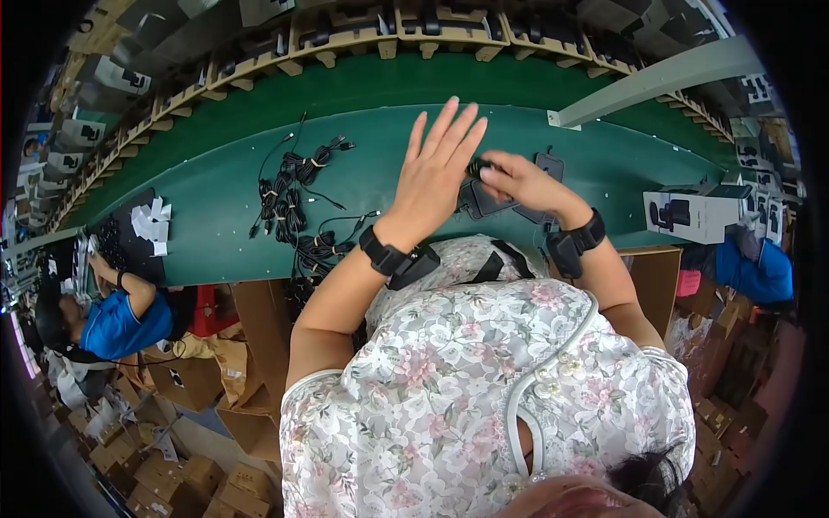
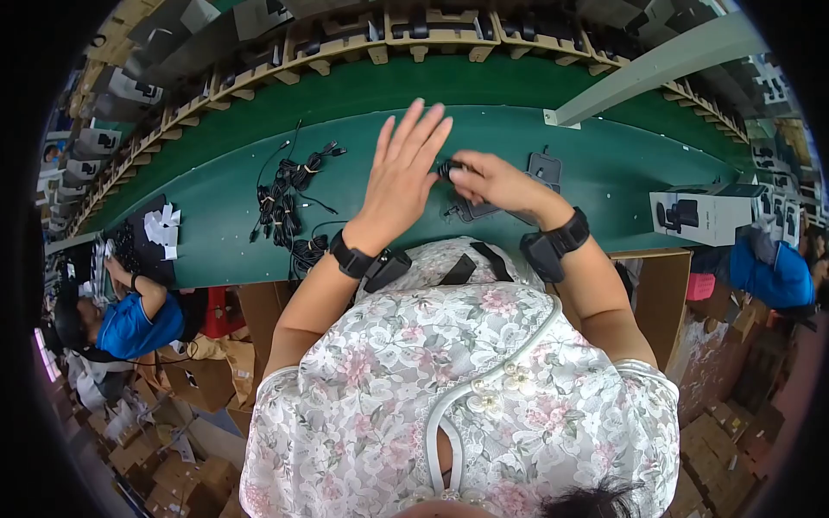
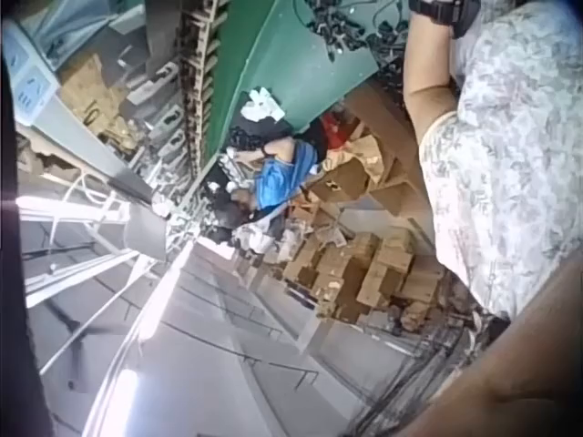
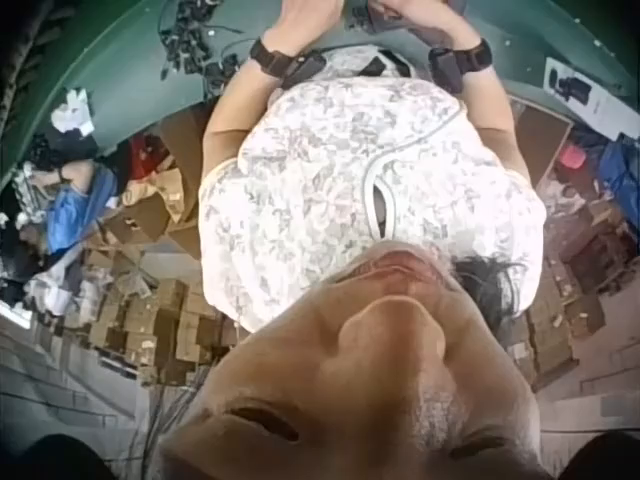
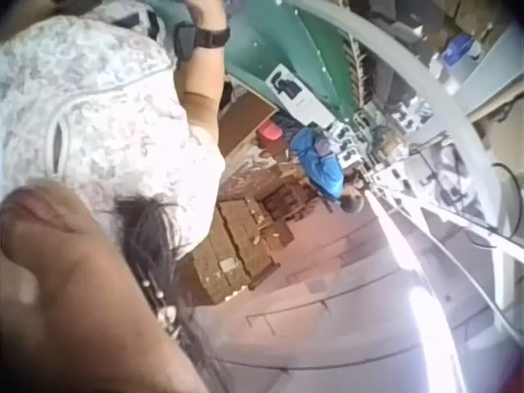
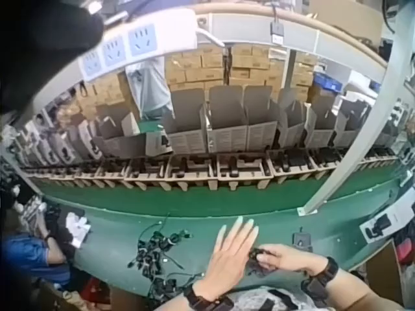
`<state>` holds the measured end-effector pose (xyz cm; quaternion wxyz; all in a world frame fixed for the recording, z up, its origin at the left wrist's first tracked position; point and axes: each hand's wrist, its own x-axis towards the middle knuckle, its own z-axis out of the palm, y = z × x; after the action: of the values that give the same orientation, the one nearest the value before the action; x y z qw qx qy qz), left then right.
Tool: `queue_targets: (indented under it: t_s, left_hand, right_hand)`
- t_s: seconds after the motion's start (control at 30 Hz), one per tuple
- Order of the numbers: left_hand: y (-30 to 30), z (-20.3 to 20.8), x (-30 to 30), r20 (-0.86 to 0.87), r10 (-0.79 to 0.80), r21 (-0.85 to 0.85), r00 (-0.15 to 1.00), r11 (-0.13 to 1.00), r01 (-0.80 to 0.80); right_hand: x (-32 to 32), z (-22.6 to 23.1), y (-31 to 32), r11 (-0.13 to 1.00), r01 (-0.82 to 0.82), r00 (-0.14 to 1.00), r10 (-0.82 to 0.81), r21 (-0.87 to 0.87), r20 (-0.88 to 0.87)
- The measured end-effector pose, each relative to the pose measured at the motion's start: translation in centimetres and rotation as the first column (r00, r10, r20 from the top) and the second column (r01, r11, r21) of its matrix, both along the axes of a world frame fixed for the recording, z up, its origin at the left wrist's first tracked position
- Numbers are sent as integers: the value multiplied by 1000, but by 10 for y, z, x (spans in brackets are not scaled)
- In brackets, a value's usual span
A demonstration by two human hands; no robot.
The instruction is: The person picks up a cable and a base, joins them together, and places the assembly into a tray. After repeating this, the person retrieves a bundle of cables from a box and continues the assembly process.
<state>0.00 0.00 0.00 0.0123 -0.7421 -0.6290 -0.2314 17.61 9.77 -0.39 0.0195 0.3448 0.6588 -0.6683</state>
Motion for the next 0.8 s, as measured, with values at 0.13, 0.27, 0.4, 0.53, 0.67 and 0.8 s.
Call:
queue_targets:
  t_s: [0.13,0.27,0.4,0.53,0.67,0.8]
  left_hand:
    - [6,-29,5,283,-220,8,934,974,227]
    - [9,-24,16,949,241,-314,203,743,591]
    - [16,-49,16,938,303,-339,166,714,613]
    - [26,-73,26,973,225,-231,59,910,344]
    - [8,-109,-2,768,333,-336,548,937,-98]
    - [-26,-139,-20,763,445,-407,469,894,-186]
  right_hand:
    - [17,21,-3,993,-60,994,50,-105,-100]
    - [21,14,-2,901,17,968,94,433,-234]
    - [10,38,0,677,-105,988,152,729,1]
    - [12,27,46,331,-101,994,65,938,84]
    - [24,21,140,166,25,935,-353,986,36]
    - [24,22,233,150,95,850,-527,984,-2]
